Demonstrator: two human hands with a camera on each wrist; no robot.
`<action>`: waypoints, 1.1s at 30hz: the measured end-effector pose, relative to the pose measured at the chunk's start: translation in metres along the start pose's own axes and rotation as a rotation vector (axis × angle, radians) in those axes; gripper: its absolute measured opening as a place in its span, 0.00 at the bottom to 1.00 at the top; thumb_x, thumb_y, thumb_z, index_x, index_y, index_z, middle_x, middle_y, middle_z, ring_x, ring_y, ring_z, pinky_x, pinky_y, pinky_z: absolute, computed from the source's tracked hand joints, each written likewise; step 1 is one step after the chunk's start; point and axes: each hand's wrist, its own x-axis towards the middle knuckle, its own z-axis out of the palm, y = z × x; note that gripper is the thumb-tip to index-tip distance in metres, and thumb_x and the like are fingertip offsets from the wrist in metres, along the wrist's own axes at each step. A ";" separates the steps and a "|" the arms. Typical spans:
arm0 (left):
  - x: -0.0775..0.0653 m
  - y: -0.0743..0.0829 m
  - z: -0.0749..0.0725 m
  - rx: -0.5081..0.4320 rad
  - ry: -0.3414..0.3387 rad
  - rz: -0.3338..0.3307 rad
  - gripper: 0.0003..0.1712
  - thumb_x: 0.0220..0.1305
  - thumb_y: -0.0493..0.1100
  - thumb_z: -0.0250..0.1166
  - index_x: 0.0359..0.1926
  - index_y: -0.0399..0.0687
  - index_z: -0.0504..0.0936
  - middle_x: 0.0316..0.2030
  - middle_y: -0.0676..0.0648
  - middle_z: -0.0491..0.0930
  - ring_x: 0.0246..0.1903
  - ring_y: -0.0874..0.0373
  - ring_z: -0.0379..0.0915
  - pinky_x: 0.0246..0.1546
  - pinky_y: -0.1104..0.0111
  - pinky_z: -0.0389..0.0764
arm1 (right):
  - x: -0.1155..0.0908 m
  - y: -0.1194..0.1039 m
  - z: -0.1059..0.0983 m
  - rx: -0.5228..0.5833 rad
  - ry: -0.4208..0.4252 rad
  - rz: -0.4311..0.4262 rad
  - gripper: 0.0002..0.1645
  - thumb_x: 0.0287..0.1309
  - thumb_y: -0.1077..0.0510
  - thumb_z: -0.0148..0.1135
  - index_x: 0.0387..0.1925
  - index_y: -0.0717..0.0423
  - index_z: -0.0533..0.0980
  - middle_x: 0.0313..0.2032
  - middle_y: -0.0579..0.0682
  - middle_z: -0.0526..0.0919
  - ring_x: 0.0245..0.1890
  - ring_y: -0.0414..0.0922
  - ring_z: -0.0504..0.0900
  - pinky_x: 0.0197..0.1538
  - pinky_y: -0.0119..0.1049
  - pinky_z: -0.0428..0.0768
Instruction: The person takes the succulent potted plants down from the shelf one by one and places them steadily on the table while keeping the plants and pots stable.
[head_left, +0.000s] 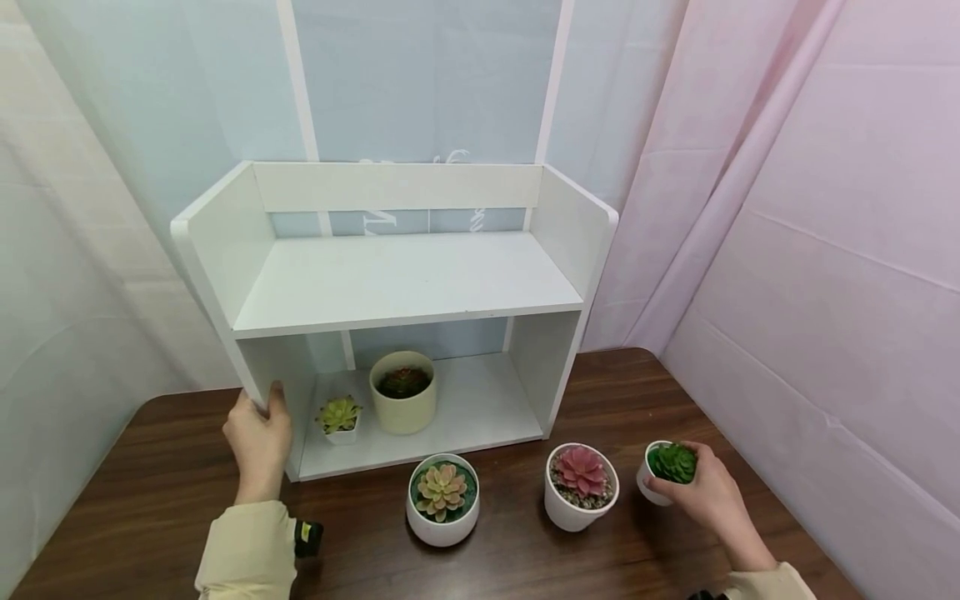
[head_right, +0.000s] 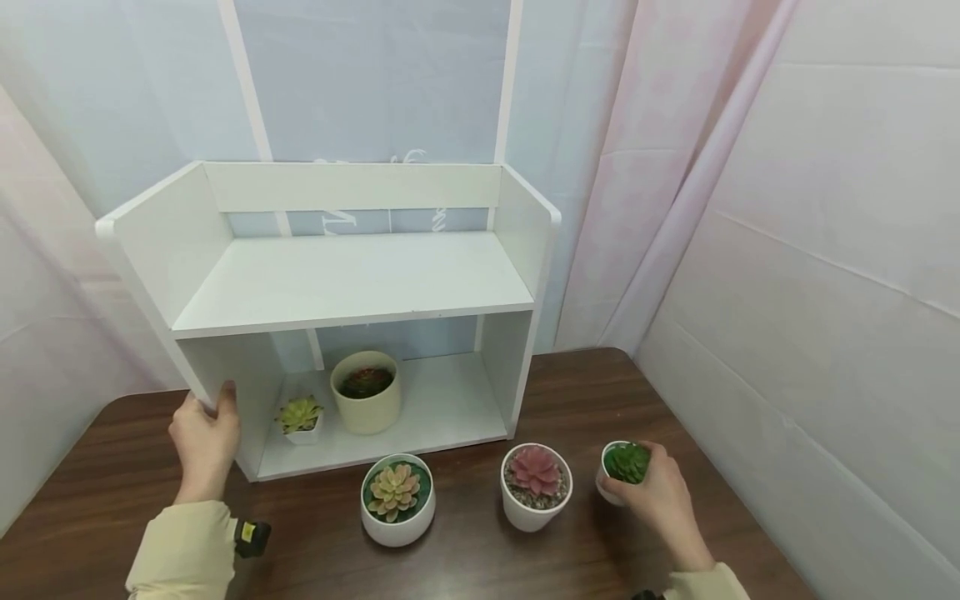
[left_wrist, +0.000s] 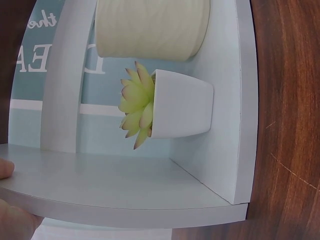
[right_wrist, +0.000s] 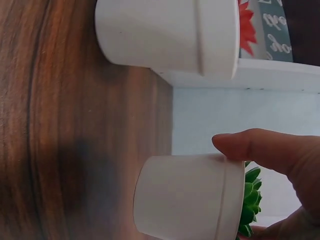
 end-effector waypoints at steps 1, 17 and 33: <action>0.000 0.000 0.000 0.001 -0.002 0.002 0.20 0.70 0.40 0.53 0.50 0.24 0.76 0.45 0.23 0.78 0.45 0.30 0.77 0.40 0.41 0.75 | 0.001 0.001 0.001 -0.001 0.000 0.000 0.56 0.47 0.46 0.71 0.62 0.79 0.53 0.51 0.80 0.68 0.47 0.68 0.74 0.47 0.58 0.73; 0.000 0.001 -0.001 -0.003 -0.027 -0.007 0.22 0.71 0.41 0.51 0.51 0.23 0.74 0.47 0.22 0.76 0.46 0.29 0.75 0.41 0.40 0.74 | 0.006 0.015 0.024 0.020 0.011 0.007 0.54 0.45 0.48 0.73 0.61 0.78 0.56 0.47 0.79 0.70 0.46 0.67 0.74 0.47 0.58 0.72; -0.001 0.003 -0.001 -0.003 -0.006 -0.005 0.20 0.70 0.39 0.53 0.50 0.23 0.75 0.46 0.22 0.77 0.46 0.30 0.76 0.42 0.41 0.74 | -0.014 -0.078 0.000 -0.072 0.180 -0.319 0.51 0.44 0.50 0.74 0.65 0.67 0.61 0.59 0.76 0.65 0.59 0.70 0.64 0.53 0.70 0.60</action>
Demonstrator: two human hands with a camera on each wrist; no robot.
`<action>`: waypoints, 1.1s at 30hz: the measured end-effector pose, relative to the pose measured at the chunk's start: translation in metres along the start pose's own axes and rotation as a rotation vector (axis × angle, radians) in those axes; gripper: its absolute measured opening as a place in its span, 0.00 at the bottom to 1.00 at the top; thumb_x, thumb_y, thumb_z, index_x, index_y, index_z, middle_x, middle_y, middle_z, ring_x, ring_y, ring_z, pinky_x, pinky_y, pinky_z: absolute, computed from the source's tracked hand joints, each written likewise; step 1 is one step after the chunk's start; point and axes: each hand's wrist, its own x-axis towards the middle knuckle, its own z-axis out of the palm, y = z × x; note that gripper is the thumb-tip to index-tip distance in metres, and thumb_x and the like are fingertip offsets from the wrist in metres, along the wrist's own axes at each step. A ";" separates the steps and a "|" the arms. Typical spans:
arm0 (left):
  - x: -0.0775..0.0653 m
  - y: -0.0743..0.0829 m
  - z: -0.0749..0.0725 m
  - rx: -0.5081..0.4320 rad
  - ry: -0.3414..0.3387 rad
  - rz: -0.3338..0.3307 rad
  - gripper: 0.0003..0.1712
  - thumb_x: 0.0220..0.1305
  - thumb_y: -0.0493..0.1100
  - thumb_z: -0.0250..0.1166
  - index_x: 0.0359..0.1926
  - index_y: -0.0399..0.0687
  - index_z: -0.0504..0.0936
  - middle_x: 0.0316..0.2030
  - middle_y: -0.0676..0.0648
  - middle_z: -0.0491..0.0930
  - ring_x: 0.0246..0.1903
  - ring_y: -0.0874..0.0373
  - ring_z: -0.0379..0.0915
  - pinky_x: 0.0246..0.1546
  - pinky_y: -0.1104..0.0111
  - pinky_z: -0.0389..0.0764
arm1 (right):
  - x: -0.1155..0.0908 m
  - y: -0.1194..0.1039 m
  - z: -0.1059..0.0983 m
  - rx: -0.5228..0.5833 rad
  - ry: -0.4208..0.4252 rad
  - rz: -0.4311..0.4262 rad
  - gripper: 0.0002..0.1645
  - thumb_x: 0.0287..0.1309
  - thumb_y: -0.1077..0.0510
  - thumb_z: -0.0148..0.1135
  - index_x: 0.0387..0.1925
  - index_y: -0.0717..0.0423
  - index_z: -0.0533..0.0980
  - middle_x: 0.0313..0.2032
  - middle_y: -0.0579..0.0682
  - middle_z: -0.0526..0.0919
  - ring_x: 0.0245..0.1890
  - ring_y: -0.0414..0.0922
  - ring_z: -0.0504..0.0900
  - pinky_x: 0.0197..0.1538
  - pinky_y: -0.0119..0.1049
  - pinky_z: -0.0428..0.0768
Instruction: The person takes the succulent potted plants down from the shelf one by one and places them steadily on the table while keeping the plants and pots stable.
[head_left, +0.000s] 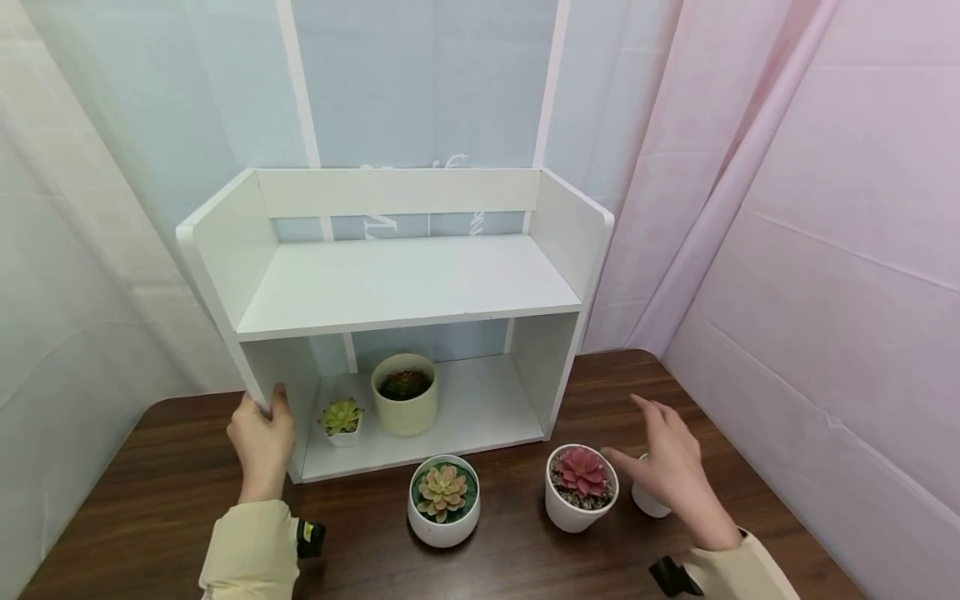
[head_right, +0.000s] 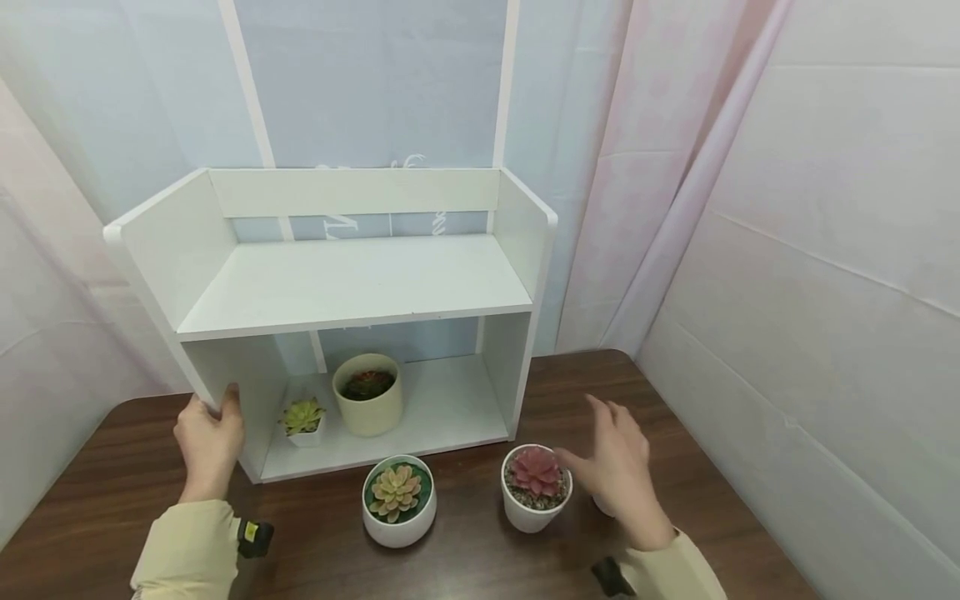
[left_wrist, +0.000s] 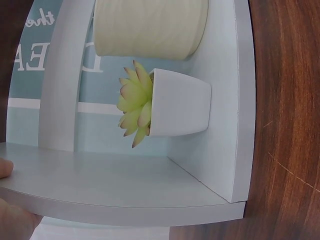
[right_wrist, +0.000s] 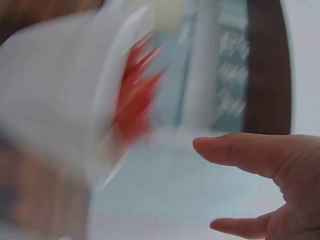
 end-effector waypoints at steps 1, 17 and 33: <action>0.000 0.000 0.000 -0.001 0.001 0.000 0.20 0.70 0.39 0.53 0.50 0.23 0.75 0.46 0.22 0.77 0.46 0.30 0.76 0.42 0.41 0.74 | 0.002 -0.012 0.000 0.009 0.027 -0.047 0.48 0.45 0.51 0.74 0.63 0.66 0.63 0.58 0.74 0.68 0.58 0.69 0.66 0.53 0.69 0.61; 0.001 -0.003 -0.001 0.021 0.026 0.025 0.17 0.69 0.38 0.54 0.48 0.24 0.77 0.43 0.23 0.79 0.42 0.29 0.78 0.38 0.42 0.75 | 0.060 -0.123 0.069 0.332 -0.252 -0.175 0.48 0.46 0.45 0.73 0.66 0.59 0.64 0.61 0.60 0.71 0.60 0.57 0.71 0.58 0.54 0.71; 0.001 -0.005 0.002 0.012 0.029 0.052 0.17 0.69 0.38 0.54 0.47 0.24 0.77 0.42 0.24 0.79 0.41 0.30 0.78 0.37 0.42 0.75 | 0.097 -0.160 0.147 0.477 -0.423 -0.172 0.64 0.42 0.45 0.76 0.73 0.61 0.49 0.68 0.63 0.61 0.66 0.59 0.63 0.62 0.55 0.68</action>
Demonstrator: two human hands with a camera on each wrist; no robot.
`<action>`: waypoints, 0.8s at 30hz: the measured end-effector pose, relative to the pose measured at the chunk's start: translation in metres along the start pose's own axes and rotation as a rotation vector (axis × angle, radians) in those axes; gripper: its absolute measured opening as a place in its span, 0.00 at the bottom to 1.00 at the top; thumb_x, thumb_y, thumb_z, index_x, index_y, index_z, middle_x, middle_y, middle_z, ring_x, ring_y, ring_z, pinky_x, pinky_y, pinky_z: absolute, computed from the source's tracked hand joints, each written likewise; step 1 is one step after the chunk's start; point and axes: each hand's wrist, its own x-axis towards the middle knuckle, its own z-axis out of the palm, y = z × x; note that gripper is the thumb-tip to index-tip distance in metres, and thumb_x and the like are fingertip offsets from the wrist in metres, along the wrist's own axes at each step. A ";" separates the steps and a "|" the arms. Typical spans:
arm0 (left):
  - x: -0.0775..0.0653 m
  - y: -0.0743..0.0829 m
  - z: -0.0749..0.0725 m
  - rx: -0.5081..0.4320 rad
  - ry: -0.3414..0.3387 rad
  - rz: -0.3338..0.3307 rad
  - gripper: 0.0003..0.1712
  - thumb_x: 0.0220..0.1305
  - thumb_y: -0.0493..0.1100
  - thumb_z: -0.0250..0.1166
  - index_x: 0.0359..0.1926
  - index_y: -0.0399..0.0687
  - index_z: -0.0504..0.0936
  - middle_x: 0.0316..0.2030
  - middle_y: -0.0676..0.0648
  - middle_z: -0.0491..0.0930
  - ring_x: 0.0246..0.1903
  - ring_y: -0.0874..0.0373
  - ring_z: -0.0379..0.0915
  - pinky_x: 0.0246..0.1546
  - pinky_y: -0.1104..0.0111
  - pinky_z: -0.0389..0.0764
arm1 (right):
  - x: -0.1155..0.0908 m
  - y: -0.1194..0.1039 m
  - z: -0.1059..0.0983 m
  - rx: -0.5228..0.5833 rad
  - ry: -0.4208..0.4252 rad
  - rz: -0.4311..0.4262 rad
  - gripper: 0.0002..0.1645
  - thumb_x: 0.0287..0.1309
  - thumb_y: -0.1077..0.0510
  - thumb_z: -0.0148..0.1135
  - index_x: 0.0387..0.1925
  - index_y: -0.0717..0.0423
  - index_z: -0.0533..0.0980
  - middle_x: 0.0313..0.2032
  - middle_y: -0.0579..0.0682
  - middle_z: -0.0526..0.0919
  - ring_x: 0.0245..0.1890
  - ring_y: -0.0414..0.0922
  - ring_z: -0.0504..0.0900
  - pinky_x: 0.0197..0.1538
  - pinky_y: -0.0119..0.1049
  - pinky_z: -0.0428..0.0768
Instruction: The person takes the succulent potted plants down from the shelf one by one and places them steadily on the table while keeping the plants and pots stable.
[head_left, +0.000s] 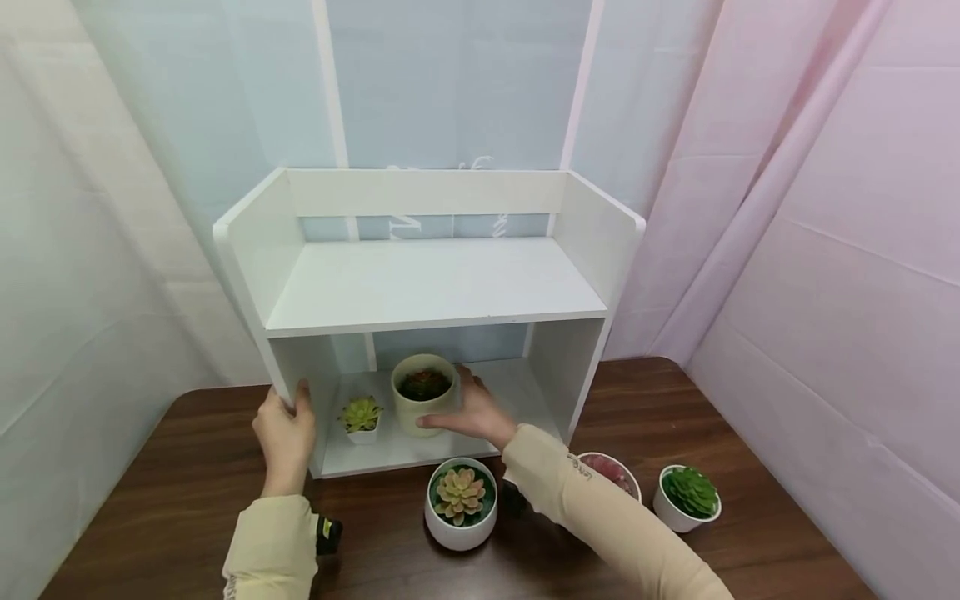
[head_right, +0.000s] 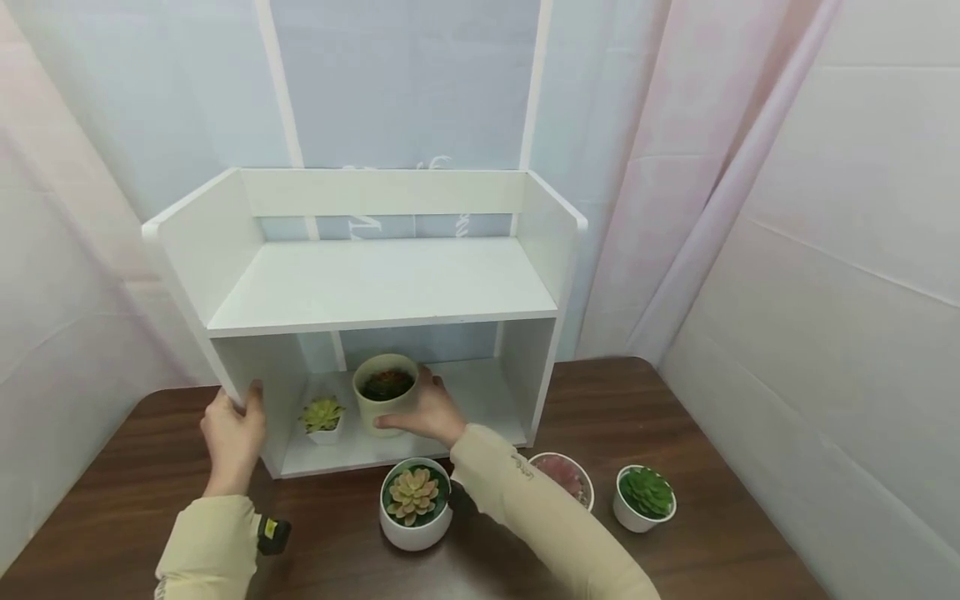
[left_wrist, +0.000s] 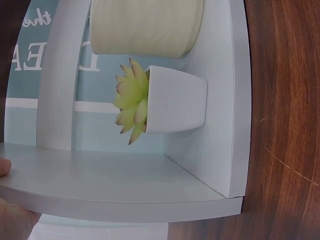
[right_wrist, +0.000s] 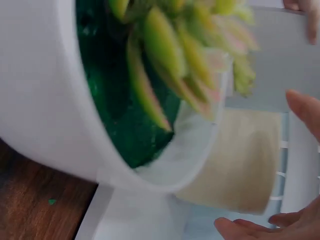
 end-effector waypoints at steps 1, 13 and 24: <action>0.000 0.000 0.000 0.000 0.000 0.002 0.17 0.69 0.38 0.54 0.47 0.24 0.77 0.42 0.24 0.80 0.41 0.30 0.78 0.36 0.42 0.76 | 0.003 0.000 0.003 0.005 0.005 0.000 0.65 0.42 0.45 0.76 0.73 0.61 0.48 0.67 0.64 0.61 0.66 0.59 0.64 0.62 0.55 0.68; 0.000 -0.002 0.002 -0.017 0.008 0.025 0.16 0.69 0.37 0.55 0.47 0.24 0.77 0.41 0.24 0.80 0.41 0.30 0.79 0.37 0.40 0.76 | 0.025 0.004 0.018 0.009 0.020 0.103 0.72 0.40 0.44 0.76 0.74 0.61 0.39 0.69 0.70 0.53 0.67 0.63 0.61 0.61 0.54 0.69; 0.000 -0.001 0.001 -0.016 0.012 0.014 0.16 0.68 0.36 0.55 0.47 0.24 0.77 0.42 0.24 0.80 0.42 0.30 0.78 0.39 0.41 0.76 | 0.033 0.008 0.019 -0.032 0.062 0.052 0.67 0.40 0.43 0.76 0.71 0.66 0.46 0.66 0.68 0.60 0.64 0.61 0.66 0.61 0.52 0.71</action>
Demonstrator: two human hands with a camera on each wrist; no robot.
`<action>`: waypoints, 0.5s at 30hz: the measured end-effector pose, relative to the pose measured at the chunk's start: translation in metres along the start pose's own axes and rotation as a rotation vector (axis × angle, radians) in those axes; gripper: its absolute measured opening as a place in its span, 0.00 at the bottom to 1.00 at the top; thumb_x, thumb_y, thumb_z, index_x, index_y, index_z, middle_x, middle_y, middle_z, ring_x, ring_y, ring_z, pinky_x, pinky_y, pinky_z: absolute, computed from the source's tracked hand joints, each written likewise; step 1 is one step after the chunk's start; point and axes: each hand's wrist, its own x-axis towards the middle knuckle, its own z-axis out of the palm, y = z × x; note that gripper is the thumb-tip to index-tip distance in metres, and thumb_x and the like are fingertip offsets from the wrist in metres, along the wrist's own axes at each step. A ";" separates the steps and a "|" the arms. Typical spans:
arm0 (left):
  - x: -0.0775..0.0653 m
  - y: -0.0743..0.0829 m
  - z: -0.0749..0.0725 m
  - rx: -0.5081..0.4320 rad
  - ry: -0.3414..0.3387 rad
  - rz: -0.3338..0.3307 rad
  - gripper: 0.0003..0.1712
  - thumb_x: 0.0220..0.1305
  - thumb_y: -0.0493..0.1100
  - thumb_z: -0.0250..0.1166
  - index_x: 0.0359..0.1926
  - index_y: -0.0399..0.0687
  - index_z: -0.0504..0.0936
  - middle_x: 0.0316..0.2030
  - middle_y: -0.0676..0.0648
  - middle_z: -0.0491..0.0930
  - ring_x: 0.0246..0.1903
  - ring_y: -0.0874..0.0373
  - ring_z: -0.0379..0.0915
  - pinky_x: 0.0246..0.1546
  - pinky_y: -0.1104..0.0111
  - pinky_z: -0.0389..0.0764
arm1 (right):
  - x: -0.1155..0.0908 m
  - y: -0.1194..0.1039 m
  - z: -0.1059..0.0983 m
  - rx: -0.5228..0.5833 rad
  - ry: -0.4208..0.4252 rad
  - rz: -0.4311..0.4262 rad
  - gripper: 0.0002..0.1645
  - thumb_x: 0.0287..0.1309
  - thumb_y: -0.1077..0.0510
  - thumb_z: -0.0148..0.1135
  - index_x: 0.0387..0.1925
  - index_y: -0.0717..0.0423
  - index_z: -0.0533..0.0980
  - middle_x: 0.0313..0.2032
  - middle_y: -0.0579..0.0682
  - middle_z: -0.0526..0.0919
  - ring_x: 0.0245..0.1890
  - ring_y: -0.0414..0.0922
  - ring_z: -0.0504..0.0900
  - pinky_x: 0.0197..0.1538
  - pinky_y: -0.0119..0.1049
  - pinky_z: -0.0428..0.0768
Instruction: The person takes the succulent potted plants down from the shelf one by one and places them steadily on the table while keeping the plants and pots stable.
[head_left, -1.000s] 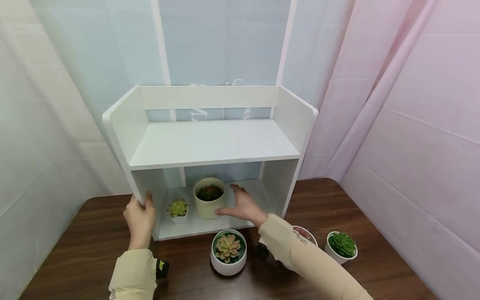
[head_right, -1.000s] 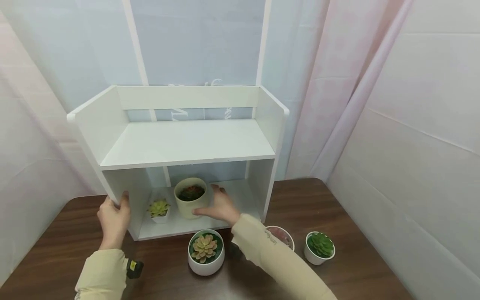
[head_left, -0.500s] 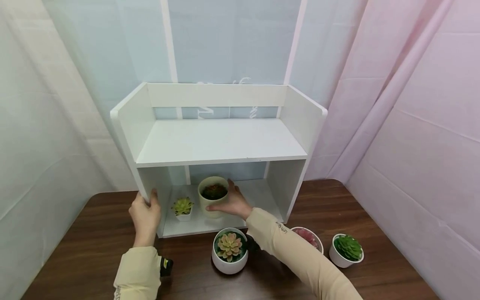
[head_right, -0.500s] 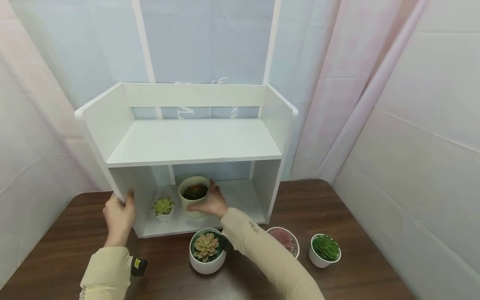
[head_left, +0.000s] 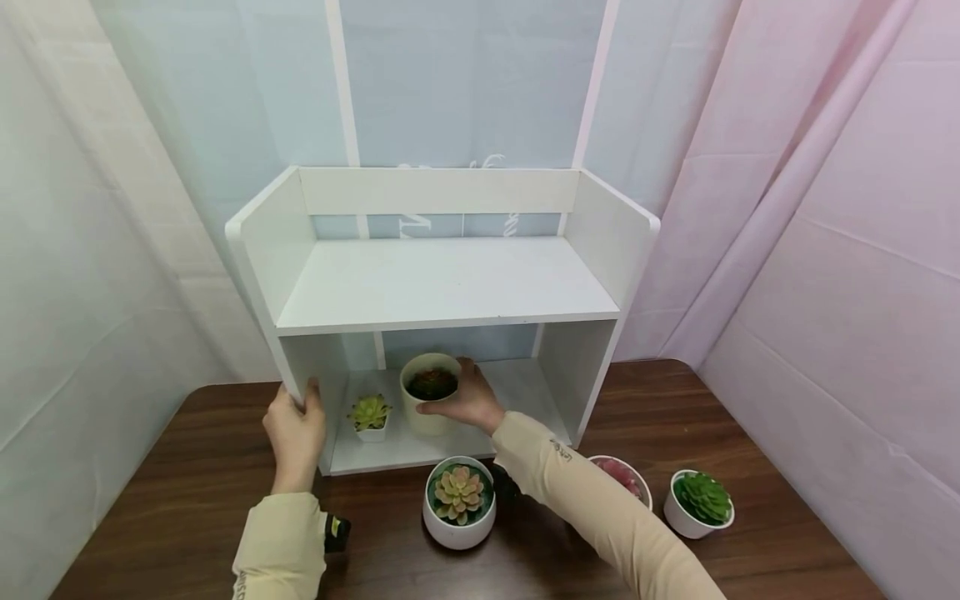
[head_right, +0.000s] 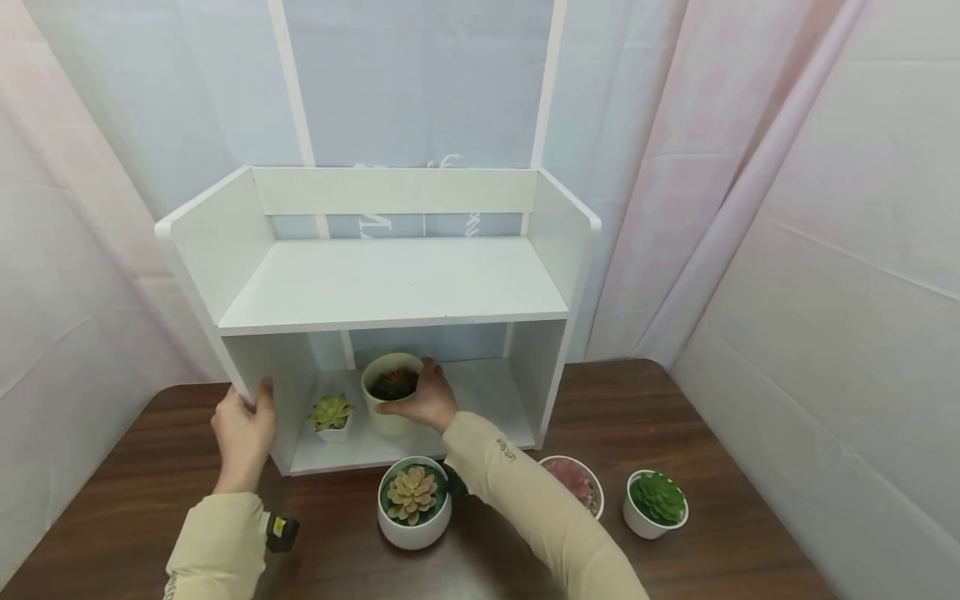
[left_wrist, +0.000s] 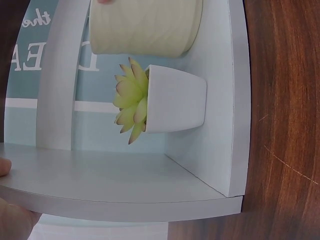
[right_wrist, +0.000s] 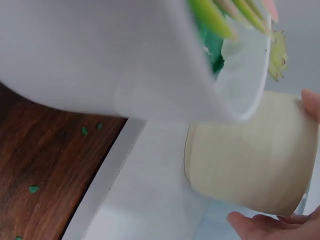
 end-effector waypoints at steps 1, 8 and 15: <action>0.000 0.000 0.000 -0.002 -0.003 -0.002 0.16 0.68 0.36 0.55 0.47 0.24 0.77 0.42 0.24 0.80 0.43 0.30 0.78 0.40 0.41 0.76 | 0.000 0.000 0.000 -0.001 0.002 0.000 0.68 0.40 0.43 0.76 0.71 0.66 0.47 0.67 0.67 0.60 0.64 0.60 0.66 0.61 0.51 0.70; -0.002 -0.001 0.001 -0.005 -0.019 -0.014 0.16 0.69 0.36 0.54 0.49 0.24 0.76 0.44 0.24 0.79 0.44 0.30 0.78 0.40 0.40 0.76 | -0.001 0.003 -0.002 -0.019 0.026 -0.017 0.67 0.36 0.42 0.78 0.70 0.66 0.51 0.62 0.65 0.67 0.60 0.59 0.71 0.58 0.51 0.73; -0.001 0.000 0.000 0.000 -0.009 -0.003 0.16 0.68 0.37 0.55 0.47 0.25 0.77 0.42 0.24 0.80 0.41 0.30 0.79 0.38 0.41 0.76 | -0.010 0.005 -0.006 -0.068 0.055 -0.040 0.64 0.34 0.39 0.78 0.66 0.65 0.56 0.57 0.62 0.71 0.54 0.56 0.75 0.53 0.49 0.77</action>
